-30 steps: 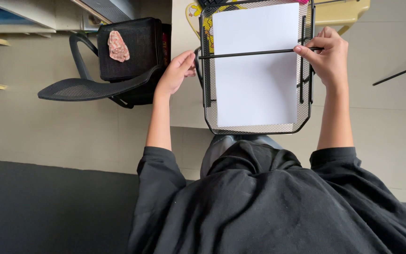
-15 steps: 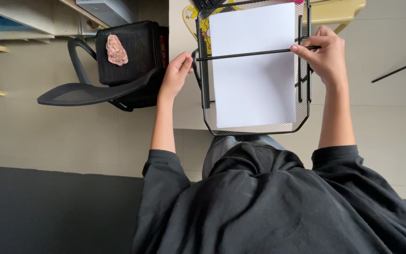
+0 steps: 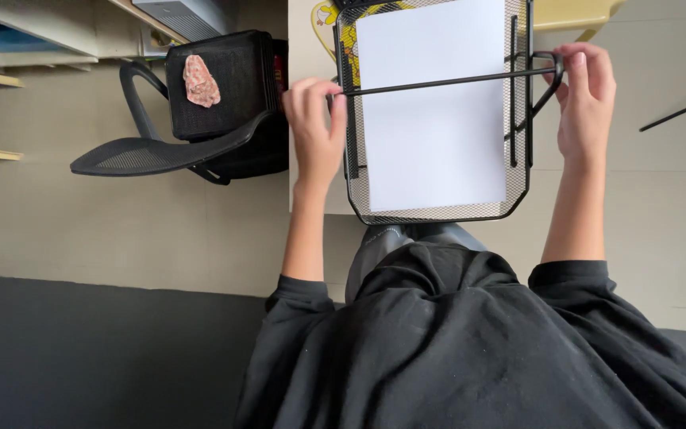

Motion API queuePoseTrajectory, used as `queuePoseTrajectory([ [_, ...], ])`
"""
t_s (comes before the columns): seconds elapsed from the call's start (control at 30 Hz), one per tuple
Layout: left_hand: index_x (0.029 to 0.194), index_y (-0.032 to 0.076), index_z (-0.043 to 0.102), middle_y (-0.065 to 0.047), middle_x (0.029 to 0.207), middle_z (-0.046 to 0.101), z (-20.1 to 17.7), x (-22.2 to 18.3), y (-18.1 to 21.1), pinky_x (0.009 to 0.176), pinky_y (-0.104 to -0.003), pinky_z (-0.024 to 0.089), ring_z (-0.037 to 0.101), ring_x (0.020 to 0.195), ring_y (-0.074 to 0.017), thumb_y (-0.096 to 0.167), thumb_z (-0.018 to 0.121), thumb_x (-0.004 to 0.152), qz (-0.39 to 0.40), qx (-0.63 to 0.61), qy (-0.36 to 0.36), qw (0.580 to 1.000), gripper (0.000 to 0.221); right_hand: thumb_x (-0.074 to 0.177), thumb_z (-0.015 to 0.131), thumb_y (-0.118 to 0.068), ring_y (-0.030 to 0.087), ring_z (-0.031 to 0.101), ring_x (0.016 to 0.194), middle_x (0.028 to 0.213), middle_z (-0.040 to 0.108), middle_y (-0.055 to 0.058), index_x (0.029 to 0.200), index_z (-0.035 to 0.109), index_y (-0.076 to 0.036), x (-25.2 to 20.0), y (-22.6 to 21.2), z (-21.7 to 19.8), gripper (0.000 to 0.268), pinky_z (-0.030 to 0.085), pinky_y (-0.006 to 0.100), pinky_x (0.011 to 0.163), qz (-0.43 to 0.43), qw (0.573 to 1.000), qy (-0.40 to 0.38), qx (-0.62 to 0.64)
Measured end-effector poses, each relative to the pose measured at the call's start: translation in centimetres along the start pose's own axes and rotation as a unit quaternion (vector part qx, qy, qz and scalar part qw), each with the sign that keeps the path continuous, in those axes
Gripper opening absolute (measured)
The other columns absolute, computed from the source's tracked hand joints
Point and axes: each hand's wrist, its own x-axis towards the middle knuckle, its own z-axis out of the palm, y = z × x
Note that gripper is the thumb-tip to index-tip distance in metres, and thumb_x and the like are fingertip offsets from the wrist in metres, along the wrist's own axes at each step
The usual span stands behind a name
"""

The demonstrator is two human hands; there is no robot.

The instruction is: Assemble a multi-tiered document tray by fitting trays into the support frame.

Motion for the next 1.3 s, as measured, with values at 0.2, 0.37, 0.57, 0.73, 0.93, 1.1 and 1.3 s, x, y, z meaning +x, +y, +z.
queuePoseTrajectory([
  [0.2, 0.117, 0.013, 0.062, -0.002, 0.122, 0.056, 7.1, 0.4, 7.2, 0.108, -0.047, 0.035, 0.053, 0.123, -0.0219, 0.023, 0.078, 0.092, 0.107, -0.009, -0.111, 0.988, 0.031, 0.12, 0.051, -0.012, 0.016, 0.067, 0.101, 0.108, 0.069, 0.007, 0.119, 0.061, -0.001, -0.9, 0.4, -1.2, 0.015, 0.058, 0.034, 0.098, 0.044, 0.999, -0.007, 0.007],
  [0.37, 0.135, 0.01, 0.052, -0.007, 0.128, 0.054, 16.5, 1.2, 12.3, 0.104, -0.048, 0.036, 0.054, 0.117, -0.0239, 0.042, 0.079, 0.085, 0.15, -0.02, -0.143, 0.978, 0.066, 0.118, 0.054, -0.01, 0.013, 0.067, 0.098, 0.106, 0.069, 0.005, 0.117, 0.062, -0.001, -0.6, 0.7, -1.5, 0.013, 0.057, 0.031, 0.093, 0.046, 0.999, -0.014, 0.017],
  [0.57, 0.125, 0.009, 0.052, -0.009, 0.118, 0.055, 24.6, 1.2, 11.4, 0.072, -0.042, 0.049, 0.068, 0.085, -0.0246, 0.041, 0.082, 0.074, 0.145, 0.068, -0.196, 0.967, 0.066, 0.114, 0.061, -0.011, 0.007, 0.063, 0.096, 0.106, 0.068, 0.001, 0.119, 0.066, 0.0, -0.1, 0.5, -3.2, 0.013, 0.054, 0.025, 0.088, 0.052, 0.997, -0.027, -0.057],
  [0.73, 0.11, 0.008, 0.051, -0.006, 0.105, 0.049, 25.3, 1.1, 11.2, 0.065, -0.037, 0.053, 0.066, 0.071, -0.0204, 0.033, 0.08, 0.077, 0.142, 0.065, -0.183, 0.971, 0.051, 0.113, 0.063, -0.011, 0.005, 0.06, 0.095, 0.103, 0.066, -0.002, 0.117, 0.066, 0.001, 0.2, -0.6, -3.0, 0.013, 0.051, 0.022, 0.087, 0.052, 0.992, -0.066, -0.089],
  [0.93, 0.114, 0.007, 0.051, -0.006, 0.108, 0.05, 24.6, 1.5, 11.8, 0.064, -0.036, 0.053, 0.066, 0.069, -0.019, 0.027, 0.078, 0.072, 0.128, 0.028, -0.154, 0.979, 0.053, 0.114, 0.059, -0.015, 0.004, 0.048, 0.085, 0.093, 0.057, -0.005, 0.112, 0.062, -0.001, 1.5, -1.5, -2.5, 0.015, 0.041, 0.021, 0.074, 0.071, 0.977, -0.1, -0.173],
  [1.1, 0.115, 0.007, 0.05, -0.005, 0.109, 0.052, 25.2, 1.2, 11.6, 0.062, -0.034, 0.053, 0.067, 0.069, -0.0183, 0.028, 0.076, 0.082, 0.139, 0.016, -0.114, 0.984, 0.047, 0.119, 0.051, -0.017, 0.007, 0.043, 0.094, 0.103, 0.046, -0.003, 0.107, 0.056, -0.002, 1.2, -0.4, -1.8, 0.02, 0.04, 0.023, 0.085, 0.039, 0.979, -0.097, -0.173],
  [1.3, 0.117, 0.006, 0.048, -0.006, 0.113, 0.054, 25.1, 1.2, 11.9, 0.061, -0.034, 0.053, 0.068, 0.07, -0.018, 0.026, 0.079, 0.082, 0.13, -0.003, -0.098, 0.987, 0.05, 0.12, 0.047, -0.015, 0.01, 0.041, 0.098, 0.108, 0.041, -0.001, 0.105, 0.056, 0.0, 1.2, 0.9, -1.4, 0.024, 0.039, 0.024, 0.091, 0.023, 0.991, -0.077, -0.107],
])
